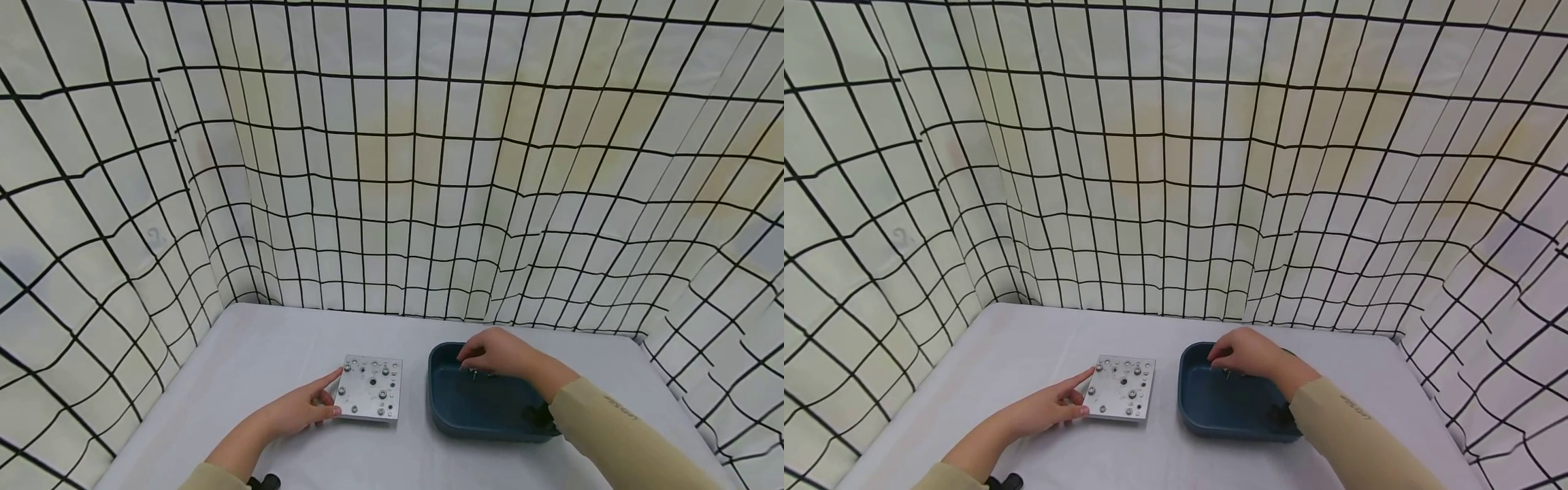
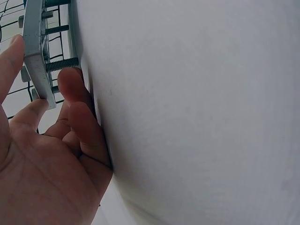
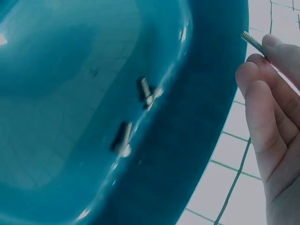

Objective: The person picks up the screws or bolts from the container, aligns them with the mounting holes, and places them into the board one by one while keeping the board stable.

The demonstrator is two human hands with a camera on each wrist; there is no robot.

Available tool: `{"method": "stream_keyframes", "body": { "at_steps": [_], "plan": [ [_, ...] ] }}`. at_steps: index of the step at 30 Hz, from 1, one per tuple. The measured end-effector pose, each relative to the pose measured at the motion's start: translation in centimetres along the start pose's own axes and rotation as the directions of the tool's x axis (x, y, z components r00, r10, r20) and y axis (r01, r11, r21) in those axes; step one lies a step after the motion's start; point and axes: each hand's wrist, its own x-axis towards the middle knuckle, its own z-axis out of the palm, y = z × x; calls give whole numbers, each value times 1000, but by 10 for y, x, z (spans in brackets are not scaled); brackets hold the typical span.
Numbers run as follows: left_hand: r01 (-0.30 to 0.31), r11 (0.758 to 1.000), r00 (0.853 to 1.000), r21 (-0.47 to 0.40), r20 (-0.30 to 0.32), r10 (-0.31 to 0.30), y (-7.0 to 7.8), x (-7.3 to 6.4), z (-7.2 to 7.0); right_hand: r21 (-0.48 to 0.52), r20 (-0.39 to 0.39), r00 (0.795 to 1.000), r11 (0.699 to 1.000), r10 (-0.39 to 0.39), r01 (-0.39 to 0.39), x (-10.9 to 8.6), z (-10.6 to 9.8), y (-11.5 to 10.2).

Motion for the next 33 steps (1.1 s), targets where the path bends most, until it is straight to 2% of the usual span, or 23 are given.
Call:
{"method": "stream_keyframes", "body": {
  "at_steps": [9,14,24,33],
  "plan": [
    [-5,1000,1000,-18,5,5,-2,-3,-3,-43,-24,1000,999,-16,15,30,11,-29],
    [-3,1000,1000,-16,-2,3,-5,-3,-3,-9,-8,999,999,-33,33,52,20,-51],
    [-2,1000,1000,-7,-3,2,-2,-2,-1,34,32,999,999,10,-12,88,40,-81],
    [-13,1000,1000,-9,11,13,-2,-2,-3,-53,38,999,999,-9,11,111,57,-103]
  ]
}}
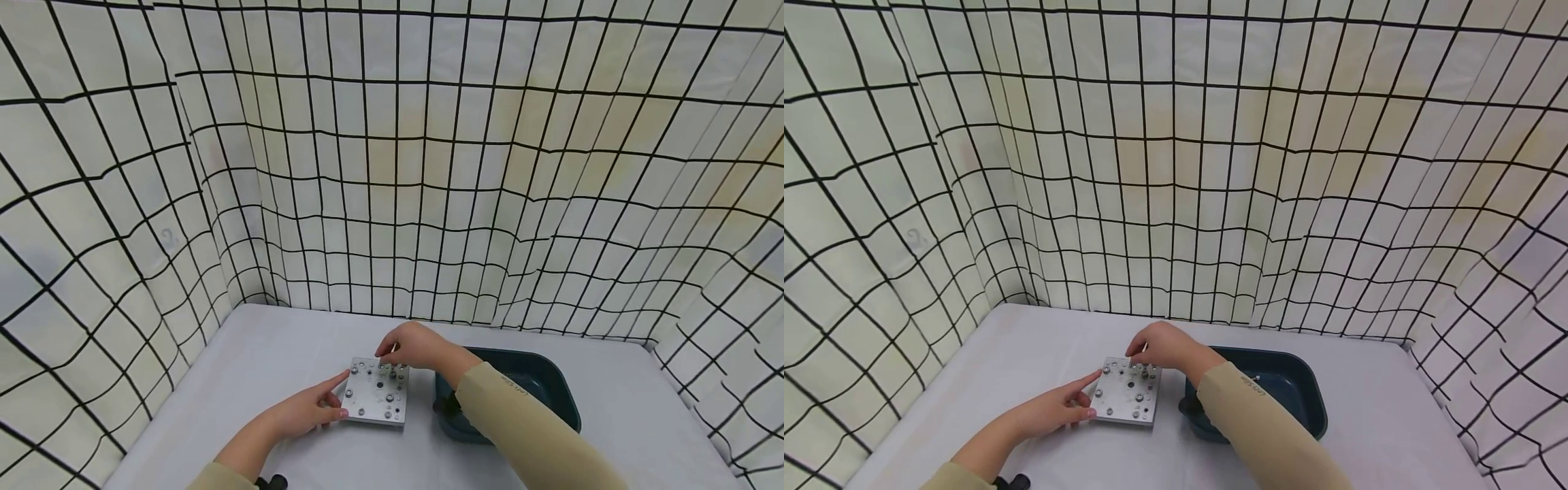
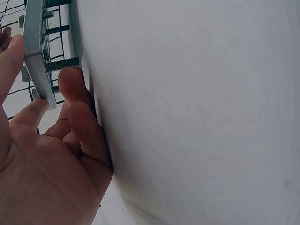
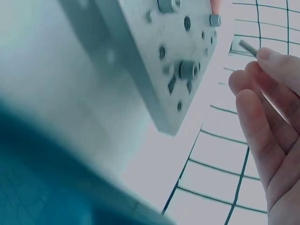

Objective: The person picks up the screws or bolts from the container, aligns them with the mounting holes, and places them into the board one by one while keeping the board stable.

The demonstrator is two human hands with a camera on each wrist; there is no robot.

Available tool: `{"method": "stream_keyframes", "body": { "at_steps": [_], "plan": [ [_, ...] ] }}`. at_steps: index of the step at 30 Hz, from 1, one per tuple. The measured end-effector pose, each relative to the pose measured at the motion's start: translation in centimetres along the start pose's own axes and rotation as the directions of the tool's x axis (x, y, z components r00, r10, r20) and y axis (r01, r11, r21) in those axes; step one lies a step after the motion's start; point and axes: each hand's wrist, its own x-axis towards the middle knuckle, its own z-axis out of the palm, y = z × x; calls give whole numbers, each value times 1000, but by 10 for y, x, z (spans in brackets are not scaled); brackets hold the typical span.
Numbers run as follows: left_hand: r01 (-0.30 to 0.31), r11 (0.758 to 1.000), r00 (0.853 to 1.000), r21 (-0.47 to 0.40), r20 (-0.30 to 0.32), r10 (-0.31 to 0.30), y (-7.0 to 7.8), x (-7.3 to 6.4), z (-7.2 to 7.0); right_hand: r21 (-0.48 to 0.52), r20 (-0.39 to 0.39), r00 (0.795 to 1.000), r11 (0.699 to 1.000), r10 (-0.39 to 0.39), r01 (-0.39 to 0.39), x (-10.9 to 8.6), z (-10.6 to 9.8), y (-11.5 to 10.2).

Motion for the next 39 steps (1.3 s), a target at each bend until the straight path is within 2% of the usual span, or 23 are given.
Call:
{"method": "stream_keyframes", "body": {
  "at_steps": [9,19,27,39],
  "plan": [
    [-2,1000,1000,3,0,2,-2,-1,0,-61,4,1000,998,7,-7,14,16,-15],
    [-17,1000,1000,-14,26,17,0,0,1,-136,16,999,990,29,-27,18,23,-14],
    [-22,1000,1000,-5,15,22,-2,-1,-1,-209,26,1000,978,-15,20,23,26,-15],
    [-33,999,999,-7,9,33,2,-4,0,-239,66,997,969,-44,59,24,32,-17]
  ]
}}
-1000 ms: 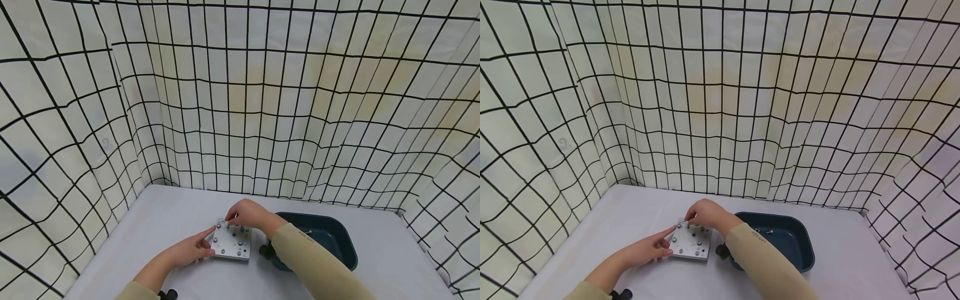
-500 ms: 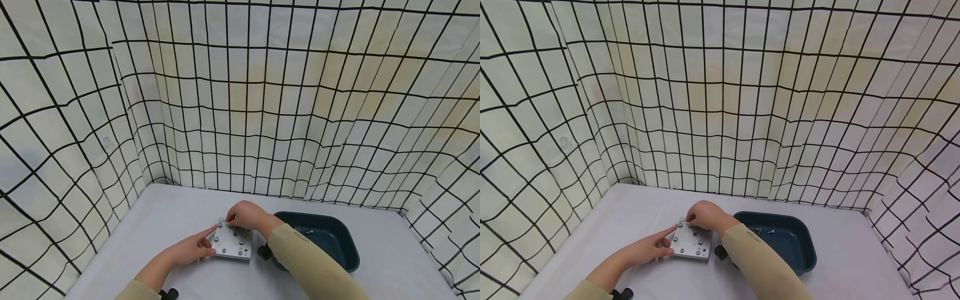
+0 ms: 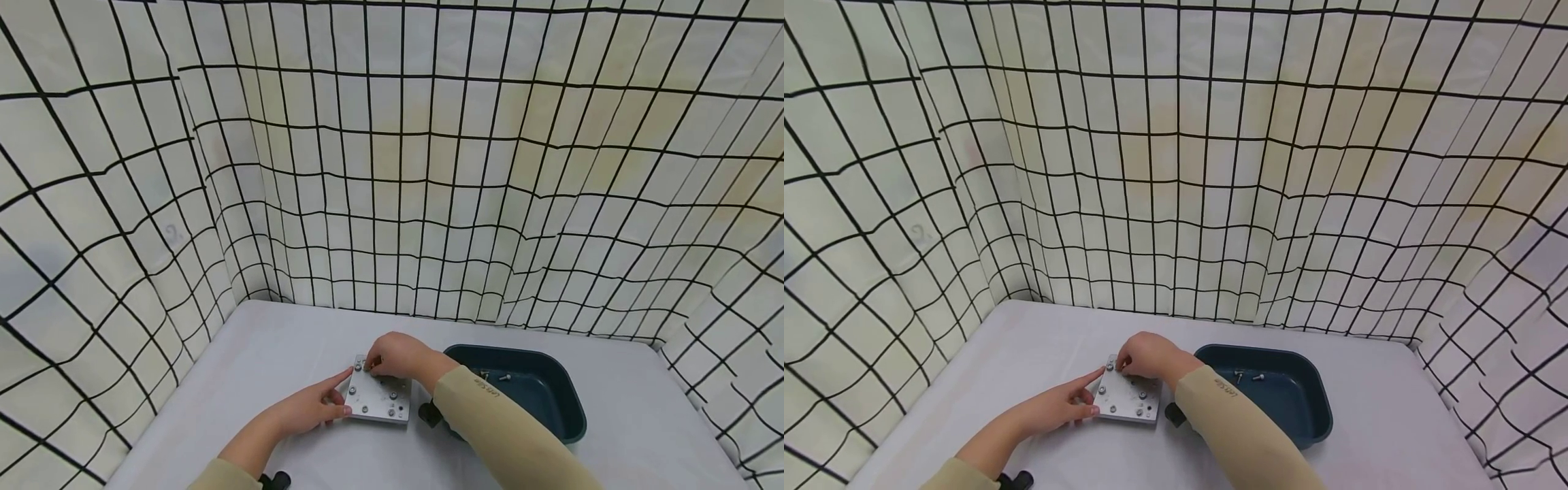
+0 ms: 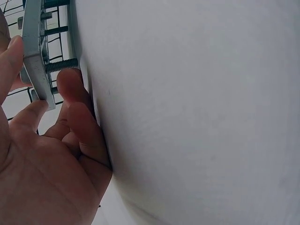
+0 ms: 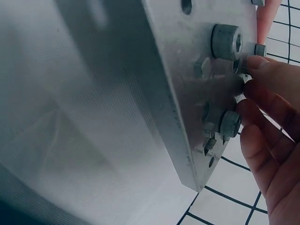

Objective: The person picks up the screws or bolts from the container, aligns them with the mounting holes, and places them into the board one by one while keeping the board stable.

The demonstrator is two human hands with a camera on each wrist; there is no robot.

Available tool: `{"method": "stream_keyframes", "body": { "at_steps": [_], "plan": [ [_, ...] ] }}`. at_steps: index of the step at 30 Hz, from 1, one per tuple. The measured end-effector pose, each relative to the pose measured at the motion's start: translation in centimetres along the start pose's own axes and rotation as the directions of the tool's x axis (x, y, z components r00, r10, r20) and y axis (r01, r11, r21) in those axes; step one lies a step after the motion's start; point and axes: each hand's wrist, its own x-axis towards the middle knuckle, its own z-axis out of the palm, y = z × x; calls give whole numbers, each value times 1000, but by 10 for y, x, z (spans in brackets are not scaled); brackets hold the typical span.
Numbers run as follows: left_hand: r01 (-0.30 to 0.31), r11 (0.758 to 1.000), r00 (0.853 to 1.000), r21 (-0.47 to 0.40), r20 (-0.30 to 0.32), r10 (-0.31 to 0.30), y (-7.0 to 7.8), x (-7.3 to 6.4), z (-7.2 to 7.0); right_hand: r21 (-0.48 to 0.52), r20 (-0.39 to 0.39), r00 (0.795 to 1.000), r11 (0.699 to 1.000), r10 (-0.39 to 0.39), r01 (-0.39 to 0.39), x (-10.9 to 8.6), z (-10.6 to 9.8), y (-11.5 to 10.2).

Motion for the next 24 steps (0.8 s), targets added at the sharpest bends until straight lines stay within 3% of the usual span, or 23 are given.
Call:
{"method": "stream_keyframes", "body": {
  "at_steps": [4,14,24],
  "plan": [
    [2,1000,1000,8,-6,-2,2,-1,0,2,1,1000,1000,-13,13,0,-1,1],
    [12,1000,1000,15,-4,-12,3,2,1,144,-34,999,990,1,4,-16,-21,12],
    [37,999,999,16,-21,-37,0,4,2,172,-82,997,985,0,14,-55,-34,53]
  ]
}}
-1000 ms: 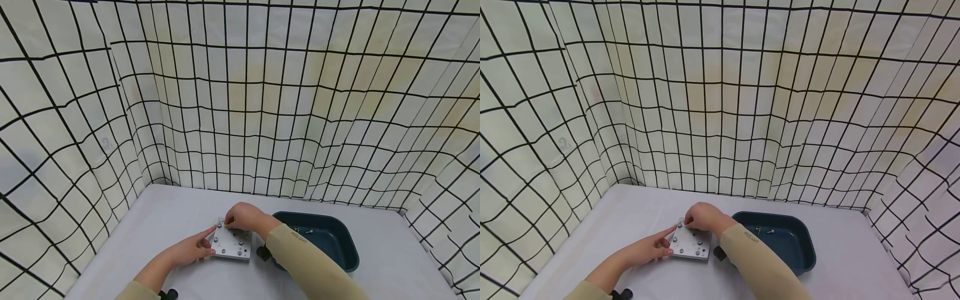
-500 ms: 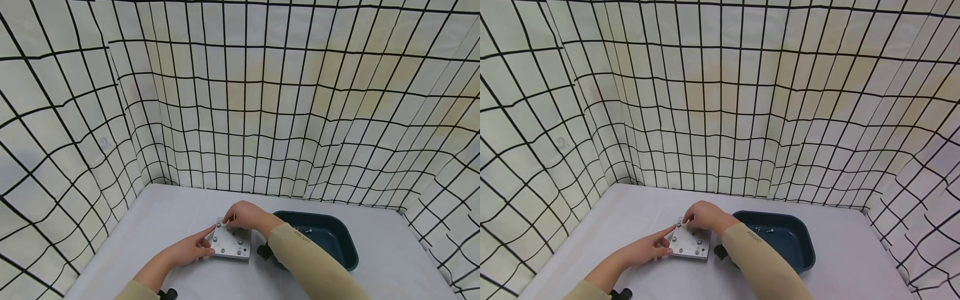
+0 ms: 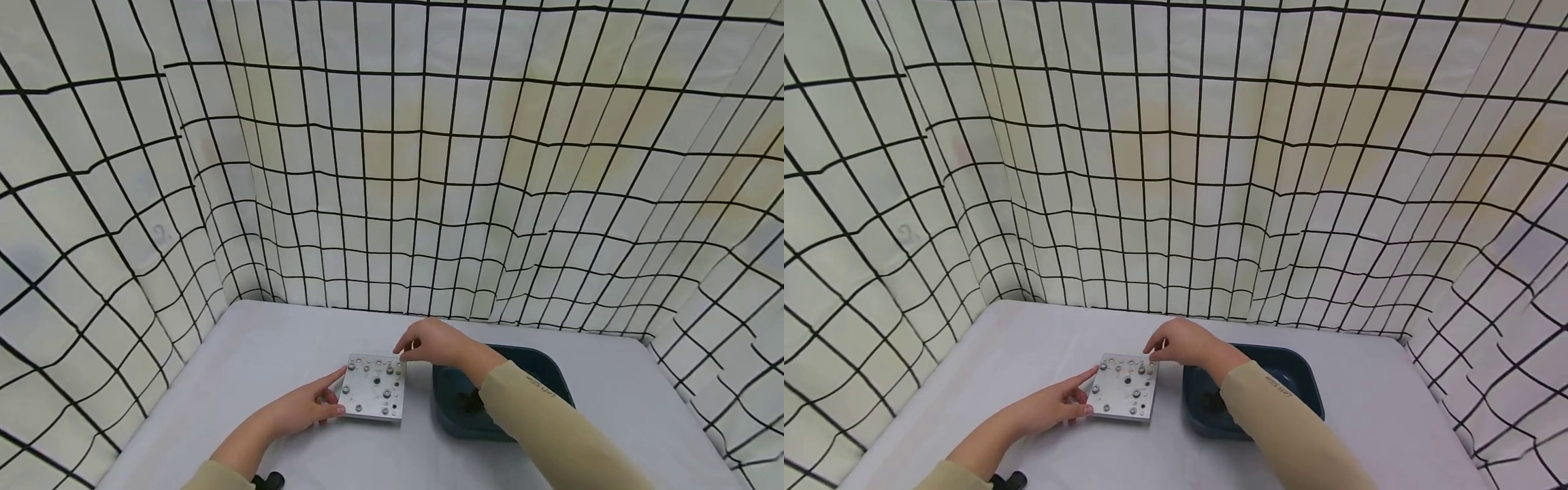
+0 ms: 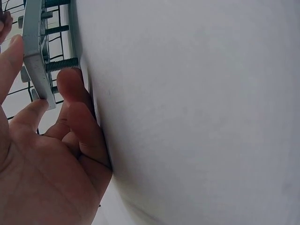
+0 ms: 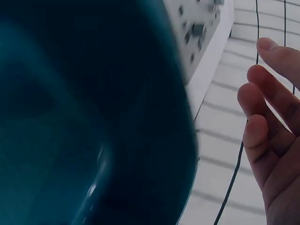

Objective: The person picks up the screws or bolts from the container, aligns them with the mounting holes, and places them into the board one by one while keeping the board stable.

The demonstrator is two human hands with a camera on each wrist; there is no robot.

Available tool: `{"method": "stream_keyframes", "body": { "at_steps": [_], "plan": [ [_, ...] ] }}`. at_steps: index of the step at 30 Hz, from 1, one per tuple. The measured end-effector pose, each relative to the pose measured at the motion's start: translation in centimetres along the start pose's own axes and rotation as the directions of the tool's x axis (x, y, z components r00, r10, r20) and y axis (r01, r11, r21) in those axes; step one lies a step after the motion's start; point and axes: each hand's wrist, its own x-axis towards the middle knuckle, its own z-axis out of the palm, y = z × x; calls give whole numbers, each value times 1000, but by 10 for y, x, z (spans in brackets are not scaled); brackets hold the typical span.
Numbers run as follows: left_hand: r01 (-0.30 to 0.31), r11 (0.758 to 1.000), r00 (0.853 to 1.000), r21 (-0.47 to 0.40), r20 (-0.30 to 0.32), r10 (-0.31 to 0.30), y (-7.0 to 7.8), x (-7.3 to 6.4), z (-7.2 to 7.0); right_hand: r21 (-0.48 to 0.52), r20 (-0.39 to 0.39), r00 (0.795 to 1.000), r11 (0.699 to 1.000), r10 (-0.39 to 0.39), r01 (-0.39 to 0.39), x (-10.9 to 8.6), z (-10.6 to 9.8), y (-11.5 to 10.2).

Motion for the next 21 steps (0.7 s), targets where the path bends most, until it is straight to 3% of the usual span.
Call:
{"method": "stream_keyframes", "body": {
  "at_steps": [14,21],
  "plan": [
    [-2,1000,1000,-6,-7,2,-2,-1,-1,48,-62,996,997,70,-67,-82,-26,78],
    [-4,1000,1000,-5,-5,4,-1,2,2,7,-74,992,995,98,-97,-105,-31,100]
  ]
}}
